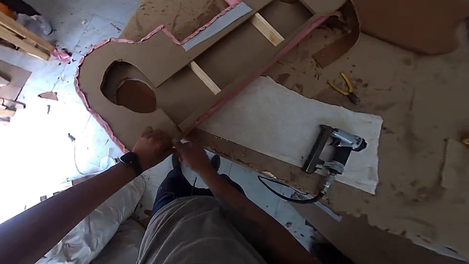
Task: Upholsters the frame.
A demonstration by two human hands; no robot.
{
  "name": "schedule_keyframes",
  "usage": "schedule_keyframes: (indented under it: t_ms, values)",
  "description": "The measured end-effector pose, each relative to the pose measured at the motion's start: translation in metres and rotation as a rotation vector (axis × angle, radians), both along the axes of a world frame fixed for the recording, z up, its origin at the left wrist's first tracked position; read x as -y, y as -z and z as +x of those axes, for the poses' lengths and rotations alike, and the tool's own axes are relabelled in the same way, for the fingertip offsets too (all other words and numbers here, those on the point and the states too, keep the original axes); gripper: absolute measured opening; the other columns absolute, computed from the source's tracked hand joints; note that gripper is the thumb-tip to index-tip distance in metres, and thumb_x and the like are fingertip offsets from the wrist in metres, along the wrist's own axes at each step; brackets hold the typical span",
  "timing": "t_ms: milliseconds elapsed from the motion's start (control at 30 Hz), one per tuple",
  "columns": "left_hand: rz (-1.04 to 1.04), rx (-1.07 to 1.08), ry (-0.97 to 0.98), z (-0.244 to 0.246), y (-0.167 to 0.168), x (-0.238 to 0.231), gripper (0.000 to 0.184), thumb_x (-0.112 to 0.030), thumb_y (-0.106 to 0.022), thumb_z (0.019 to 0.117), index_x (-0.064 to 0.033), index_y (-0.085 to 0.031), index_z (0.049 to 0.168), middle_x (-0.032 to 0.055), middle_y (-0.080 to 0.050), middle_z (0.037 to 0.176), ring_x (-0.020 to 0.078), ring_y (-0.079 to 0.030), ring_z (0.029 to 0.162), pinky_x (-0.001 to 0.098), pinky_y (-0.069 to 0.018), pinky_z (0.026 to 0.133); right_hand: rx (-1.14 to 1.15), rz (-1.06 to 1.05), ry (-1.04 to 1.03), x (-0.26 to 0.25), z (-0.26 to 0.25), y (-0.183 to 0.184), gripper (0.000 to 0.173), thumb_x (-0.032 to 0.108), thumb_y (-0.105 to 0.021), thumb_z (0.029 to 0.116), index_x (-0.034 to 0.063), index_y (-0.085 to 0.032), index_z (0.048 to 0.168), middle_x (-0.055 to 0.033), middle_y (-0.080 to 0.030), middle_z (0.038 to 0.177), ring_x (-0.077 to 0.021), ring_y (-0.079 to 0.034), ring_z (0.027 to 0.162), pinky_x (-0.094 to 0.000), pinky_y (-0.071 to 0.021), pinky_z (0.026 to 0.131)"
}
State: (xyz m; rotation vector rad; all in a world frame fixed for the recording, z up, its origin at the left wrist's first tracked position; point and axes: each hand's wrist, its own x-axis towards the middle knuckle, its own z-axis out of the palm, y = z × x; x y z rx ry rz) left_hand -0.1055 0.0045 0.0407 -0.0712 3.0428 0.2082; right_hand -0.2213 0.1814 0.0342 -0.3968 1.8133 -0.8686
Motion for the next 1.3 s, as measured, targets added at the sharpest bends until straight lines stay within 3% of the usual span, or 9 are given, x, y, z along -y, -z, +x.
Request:
schedule_keyframes:
  t_ms: [67,200,300,600,833,967,1033,1133,1300]
  values:
    - [0.024,0.009,0.075,-0.001,0.004,0.009,0.033,-0.048,-0.062,0.0965,-0.0193,-0.072,0.085,-0.0035,-0.069,0.078,0.0183,-0.066,0.083,0.0437,-0.0497,0.080,-0.001,0.103,0.023,0.024,0.004,0.002,0.081,0.087,-0.039,0.0878,0.0131,-0.071,0.082,-0.0094,-0.066,0.075,-0.0286,-0.065,0.072,-0.0563,-0.0521,0.065]
    - [0.122,0.065,0.052,-0.007,0.006,0.009,0.037,-0.056,-0.061,0.0939,-0.0221,-0.073,0.088,-0.0041,-0.071,0.079,0.0189,-0.067,0.085,0.0478,-0.0491,0.083,-0.019,-0.051,0.170,0.020,0.008,0.011,0.051,0.056,-0.051,0.1032,0.0103,-0.070,0.089,-0.0042,-0.066,0.077,-0.0185,-0.063,0.072,-0.0428,-0.0529,0.068]
    - [0.206,0.151,0.071,-0.023,0.002,0.004,0.035,-0.047,-0.057,0.0992,-0.0169,-0.073,0.089,0.0003,-0.072,0.083,0.0228,-0.067,0.089,0.0509,-0.0473,0.088,-0.102,0.018,0.199,0.017,0.011,0.007,0.045,0.045,-0.050,0.1044,0.0121,-0.067,0.079,-0.0006,-0.062,0.069,-0.0164,-0.061,0.068,-0.0419,-0.0510,0.065]
    - [0.498,-0.197,0.261,-0.024,0.028,0.012,0.033,-0.029,-0.054,0.0990,-0.0139,-0.063,0.071,0.0008,-0.064,0.068,0.0204,-0.064,0.074,0.0428,-0.0480,0.084,-0.155,0.096,0.403,0.024,0.025,-0.012,0.047,0.035,-0.052,0.1038,0.0115,-0.057,0.064,-0.0008,-0.047,0.055,-0.0164,-0.048,0.051,-0.0378,-0.0420,0.051]
    - [0.579,-0.393,0.143,-0.015,0.040,0.014,0.025,-0.020,-0.058,0.0957,-0.0140,-0.063,0.072,-0.0006,-0.062,0.067,0.0189,-0.064,0.076,0.0395,-0.0498,0.085,-0.136,0.210,0.217,0.044,0.009,-0.025,0.047,0.039,-0.051,0.1040,0.0115,-0.059,0.067,-0.0012,-0.052,0.059,-0.0163,-0.053,0.056,-0.0401,-0.0464,0.057]
    - [0.547,-0.448,0.025,-0.014,0.041,0.010,0.030,-0.024,-0.057,0.0991,-0.0144,-0.062,0.071,-0.0010,-0.058,0.065,0.0183,-0.060,0.072,0.0384,-0.0471,0.081,-0.228,0.033,0.057,0.032,-0.024,-0.033,0.043,0.042,-0.049,0.1068,0.0106,-0.070,0.088,0.0008,-0.060,0.070,-0.0128,-0.059,0.064,-0.0370,-0.0524,0.062]
    - [0.475,-0.480,-0.057,-0.011,0.039,0.007,0.036,-0.028,-0.059,0.1007,-0.0143,-0.057,0.067,-0.0002,-0.053,0.062,0.0182,-0.055,0.067,0.0384,-0.0441,0.076,-0.371,-0.022,0.176,0.000,-0.060,-0.037,0.033,0.033,-0.053,0.1057,0.0079,-0.074,0.101,0.0002,-0.069,0.081,-0.0108,-0.066,0.073,-0.0355,-0.0579,0.069]
    - [0.366,-0.464,-0.189,-0.004,0.034,-0.001,0.043,-0.035,-0.060,0.1018,-0.0151,-0.055,0.064,-0.0010,-0.053,0.062,0.0172,-0.055,0.066,0.0385,-0.0431,0.074,-0.717,0.162,0.374,-0.134,-0.141,-0.024,0.031,0.026,-0.052,0.1062,0.0002,-0.068,0.115,-0.0118,-0.070,0.095,-0.0210,-0.068,0.080,-0.0439,-0.0596,0.072]
    - [0.278,-0.349,-0.500,0.003,0.026,-0.015,0.044,-0.049,-0.062,0.0981,-0.0199,-0.061,0.065,-0.0052,-0.060,0.068,0.0168,-0.060,0.077,0.0444,-0.0458,0.080,-0.986,0.568,0.578,-0.367,-0.240,-0.026,0.067,0.046,-0.061,0.0990,-0.0113,-0.056,0.133,-0.0351,-0.061,0.123,-0.0451,-0.062,0.112,-0.0582,-0.0512,0.098]
